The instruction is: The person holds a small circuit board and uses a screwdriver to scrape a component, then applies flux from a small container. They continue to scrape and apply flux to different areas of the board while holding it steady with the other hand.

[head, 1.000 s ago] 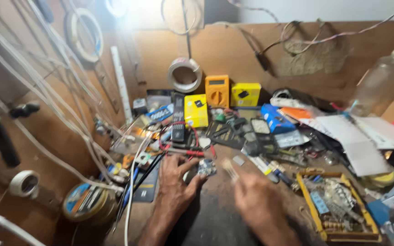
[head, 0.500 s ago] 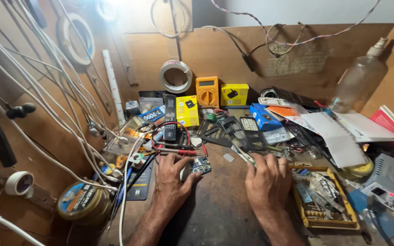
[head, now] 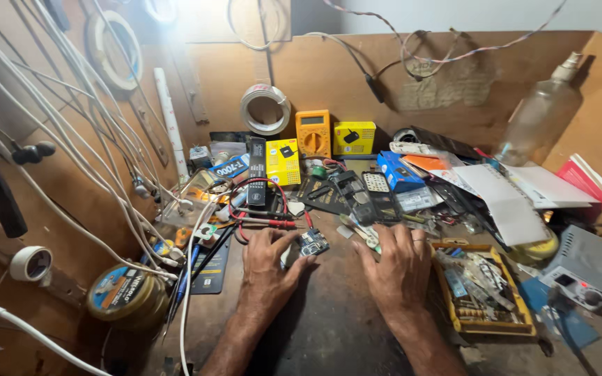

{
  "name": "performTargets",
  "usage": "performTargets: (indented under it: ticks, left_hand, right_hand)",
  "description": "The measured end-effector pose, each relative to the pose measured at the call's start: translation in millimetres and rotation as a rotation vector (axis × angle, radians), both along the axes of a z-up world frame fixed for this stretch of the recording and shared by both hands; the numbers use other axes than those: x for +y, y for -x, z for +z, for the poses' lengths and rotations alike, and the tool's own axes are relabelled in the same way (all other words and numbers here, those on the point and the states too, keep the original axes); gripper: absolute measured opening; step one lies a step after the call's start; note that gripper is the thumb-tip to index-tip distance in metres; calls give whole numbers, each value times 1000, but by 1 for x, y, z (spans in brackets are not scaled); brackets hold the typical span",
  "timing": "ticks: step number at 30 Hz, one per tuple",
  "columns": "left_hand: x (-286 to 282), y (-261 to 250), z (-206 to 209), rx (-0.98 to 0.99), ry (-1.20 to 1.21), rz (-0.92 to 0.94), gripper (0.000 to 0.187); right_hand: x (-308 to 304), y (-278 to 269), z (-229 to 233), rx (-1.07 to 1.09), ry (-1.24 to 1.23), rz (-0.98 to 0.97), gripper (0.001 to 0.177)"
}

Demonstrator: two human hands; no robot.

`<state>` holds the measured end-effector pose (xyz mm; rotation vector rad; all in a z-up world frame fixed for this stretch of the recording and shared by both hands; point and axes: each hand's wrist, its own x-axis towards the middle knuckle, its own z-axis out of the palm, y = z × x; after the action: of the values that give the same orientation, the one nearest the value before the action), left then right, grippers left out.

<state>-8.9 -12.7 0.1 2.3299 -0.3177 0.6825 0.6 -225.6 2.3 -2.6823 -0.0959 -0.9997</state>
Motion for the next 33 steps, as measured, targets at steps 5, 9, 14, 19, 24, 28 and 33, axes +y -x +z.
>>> performTargets:
  ticks: [5,9,14,19,24,28,33]
  left_hand:
    - [2,-5,-2,-101,41,-33,47]
    - [-1,-6,-5,-145,-1,-29,50]
    - [-7,-3,-2,-197,-117,1,51]
    - [-11,3,3,-188,-110,-6,46]
    - [-10,0,1,-213,-131,-36,42]
    - [-7,-5,-2,-215,-118,-48,40]
    - [-4,-4,-4,-205,-93,-40,37]
  right_hand:
    - [-1,11,15,-167,-158,112,35]
    - [-4,21,30,-232,-208,117,31]
    - [-29,38,58,-245,-241,92,31]
    - [-81,71,68,-318,-195,-34,26]
    - [-172,136,76,-163,-131,-435,21]
    - [-213,157,69,37,-141,-611,24]
    - [-222,156,60,235,-256,-709,27]
